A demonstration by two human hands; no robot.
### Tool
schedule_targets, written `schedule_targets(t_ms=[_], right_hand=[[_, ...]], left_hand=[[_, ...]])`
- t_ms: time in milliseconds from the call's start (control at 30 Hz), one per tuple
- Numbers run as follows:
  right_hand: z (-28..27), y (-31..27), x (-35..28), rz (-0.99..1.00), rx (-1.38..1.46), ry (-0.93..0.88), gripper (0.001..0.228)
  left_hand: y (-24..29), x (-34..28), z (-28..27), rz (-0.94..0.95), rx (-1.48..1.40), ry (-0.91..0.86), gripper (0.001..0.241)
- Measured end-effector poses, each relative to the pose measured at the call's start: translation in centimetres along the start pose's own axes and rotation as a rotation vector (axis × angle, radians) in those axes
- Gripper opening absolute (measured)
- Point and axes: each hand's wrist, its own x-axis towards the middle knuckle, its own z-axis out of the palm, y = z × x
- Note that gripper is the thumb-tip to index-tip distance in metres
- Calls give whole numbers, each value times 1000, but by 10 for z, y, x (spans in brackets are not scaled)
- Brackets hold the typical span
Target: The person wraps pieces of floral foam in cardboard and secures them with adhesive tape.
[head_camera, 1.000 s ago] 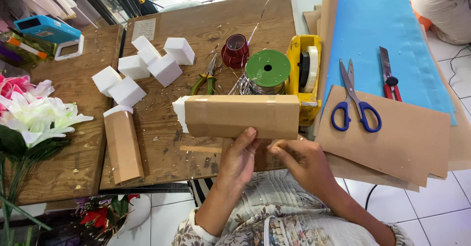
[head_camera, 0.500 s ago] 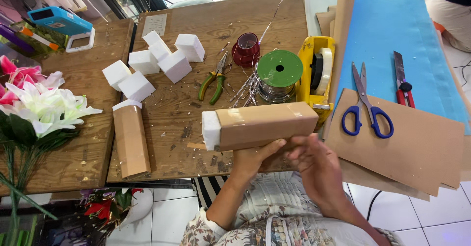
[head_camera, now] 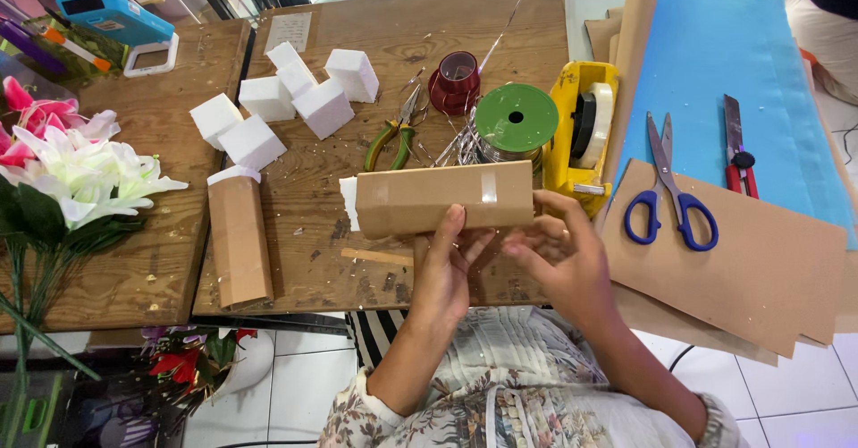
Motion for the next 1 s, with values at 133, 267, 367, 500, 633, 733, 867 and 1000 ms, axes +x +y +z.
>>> schedule_targets(t_ms=[133, 267, 367, 500, 633, 733, 867, 1000], right_hand=[[19, 20, 15, 58, 140, 34, 53], [27, 20, 17, -36, 80, 43, 38], [28, 19, 17, -90, 91, 72, 35], [31, 39, 15, -209, 25, 133, 33], [38, 44, 13, -227, -3, 230, 23], [38, 44, 15, -215, -6, 269, 21], [38, 53, 13, -170, -13, 309, 20], [39, 32, 5, -17, 48, 228, 21]], left_hand=[[-7, -6, 9, 56, -40, 41, 61], [-6, -10, 0, 147, 99, -19, 59], [0, -17, 8, 167, 100, 27, 68], [-32, -3, -14, 97, -10, 2, 56], [-34, -2, -11, 70, -50, -7, 48], [-39, 0, -12, 47, -48, -2, 44], [-19, -11, 7, 84, 4, 55, 49], [-16, -3, -2, 177, 28, 51, 51]])
